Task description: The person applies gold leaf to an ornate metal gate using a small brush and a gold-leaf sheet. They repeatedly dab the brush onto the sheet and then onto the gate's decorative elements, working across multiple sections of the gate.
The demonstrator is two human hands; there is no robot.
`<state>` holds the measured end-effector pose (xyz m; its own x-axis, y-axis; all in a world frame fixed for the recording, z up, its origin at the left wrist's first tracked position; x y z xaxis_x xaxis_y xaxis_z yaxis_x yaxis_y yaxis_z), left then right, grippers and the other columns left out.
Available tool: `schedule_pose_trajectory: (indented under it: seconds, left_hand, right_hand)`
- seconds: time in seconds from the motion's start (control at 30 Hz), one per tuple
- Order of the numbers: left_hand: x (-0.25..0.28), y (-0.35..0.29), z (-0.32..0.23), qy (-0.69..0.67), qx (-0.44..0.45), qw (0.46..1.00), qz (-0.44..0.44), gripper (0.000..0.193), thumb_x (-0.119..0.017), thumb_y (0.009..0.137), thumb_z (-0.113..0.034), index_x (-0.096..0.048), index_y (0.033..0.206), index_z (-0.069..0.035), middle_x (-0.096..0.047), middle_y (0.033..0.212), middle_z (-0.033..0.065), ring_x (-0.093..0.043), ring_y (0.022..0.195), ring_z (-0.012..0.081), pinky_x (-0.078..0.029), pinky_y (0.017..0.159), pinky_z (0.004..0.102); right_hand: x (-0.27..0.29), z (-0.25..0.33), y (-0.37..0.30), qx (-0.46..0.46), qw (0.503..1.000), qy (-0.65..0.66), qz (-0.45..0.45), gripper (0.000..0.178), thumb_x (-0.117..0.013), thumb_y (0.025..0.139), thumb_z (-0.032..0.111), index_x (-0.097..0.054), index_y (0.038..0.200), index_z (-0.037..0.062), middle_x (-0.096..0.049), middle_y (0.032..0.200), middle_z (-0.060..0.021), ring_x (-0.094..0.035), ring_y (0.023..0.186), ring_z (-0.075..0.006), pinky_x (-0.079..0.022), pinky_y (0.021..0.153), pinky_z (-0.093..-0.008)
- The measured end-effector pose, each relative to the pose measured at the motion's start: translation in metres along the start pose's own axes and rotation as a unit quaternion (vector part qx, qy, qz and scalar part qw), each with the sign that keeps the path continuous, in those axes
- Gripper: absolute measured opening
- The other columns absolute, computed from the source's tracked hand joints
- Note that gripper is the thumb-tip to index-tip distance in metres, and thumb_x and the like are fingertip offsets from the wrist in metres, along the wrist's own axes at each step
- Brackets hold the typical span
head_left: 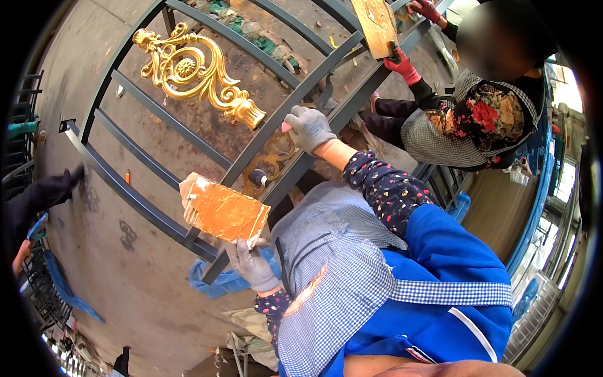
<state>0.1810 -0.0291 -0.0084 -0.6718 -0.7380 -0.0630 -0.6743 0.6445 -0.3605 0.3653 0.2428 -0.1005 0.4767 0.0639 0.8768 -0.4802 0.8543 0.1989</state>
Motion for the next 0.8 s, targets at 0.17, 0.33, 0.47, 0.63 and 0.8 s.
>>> schedule_pose_trajectory:
  seconds: [0.17,0.33,0.47,0.63,0.8]
  left_hand:
    - [0.003,-0.001,0.001,0.002,0.003,1.000,0.028,0.030,-0.055,0.102,-0.026,-0.055,0.121,-0.003,-0.067,0.098,0.0086,-0.063,0.071,0.0153,-0.053,0.064,0.0296]
    - [0.002,-0.003,-0.002,0.000,-0.013,1.000,0.007,0.023,-0.053,0.102,-0.023,-0.056,0.115,-0.004,-0.067,0.096,0.0076,-0.062,0.071,0.0140,-0.053,0.064,0.0291]
    - [0.005,-0.004,0.003,-0.010,-0.004,1.000,0.005,0.021,-0.052,0.102,-0.021,-0.056,0.113,-0.003,-0.067,0.096,0.0079,-0.062,0.071,0.0144,-0.054,0.066,0.0297]
    - [-0.002,-0.003,-0.001,-0.014,0.001,1.000,-0.001,0.019,-0.052,0.102,-0.018,-0.055,0.112,-0.002,-0.067,0.096,0.0084,-0.063,0.072,0.0152,-0.054,0.068,0.0304]
    - [0.005,-0.004,0.002,-0.022,-0.003,1.000,-0.017,0.032,-0.053,0.101,-0.021,-0.054,0.126,-0.001,-0.068,0.100,0.0109,-0.063,0.070,0.0183,-0.051,0.065,0.0313]
  right_hand:
    - [0.010,-0.025,0.005,-0.100,0.994,-0.006,-0.041,0.010,-0.068,0.077,0.021,-0.067,0.086,0.0147,-0.064,0.090,-0.0079,-0.067,0.085,-0.0307,-0.054,0.073,-0.0432]
    - [0.016,-0.041,0.007,-0.216,0.975,-0.023,-0.053,0.014,-0.069,0.078,0.025,-0.069,0.086,0.0139,-0.066,0.094,-0.0088,-0.068,0.088,-0.0323,-0.054,0.075,-0.0450]
    - [0.008,-0.021,0.006,-0.187,0.982,-0.016,-0.020,0.014,-0.069,0.078,0.025,-0.068,0.086,0.0128,-0.066,0.094,-0.0094,-0.068,0.088,-0.0321,-0.055,0.076,-0.0443]
    - [-0.001,0.010,-0.008,-0.025,0.997,-0.002,0.075,0.015,-0.068,0.078,0.023,-0.067,0.085,0.0106,-0.065,0.095,-0.0097,-0.068,0.089,-0.0295,-0.054,0.076,-0.0423]
    - [0.031,-0.023,0.004,0.132,0.964,-0.042,0.227,0.008,-0.069,0.074,0.015,-0.066,0.082,0.0156,-0.062,0.093,-0.0069,-0.066,0.090,-0.0281,-0.053,0.074,-0.0404]
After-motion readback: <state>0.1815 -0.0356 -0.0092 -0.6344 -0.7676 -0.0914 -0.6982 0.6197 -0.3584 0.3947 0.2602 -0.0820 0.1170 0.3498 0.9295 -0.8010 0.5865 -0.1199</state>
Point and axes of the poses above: each hand's wrist, its own y-axis towards the middle knuckle, its own x-axis out of the back of the hand, z = x × y, the point moved 3 cm from there along y, towards the middle knuckle
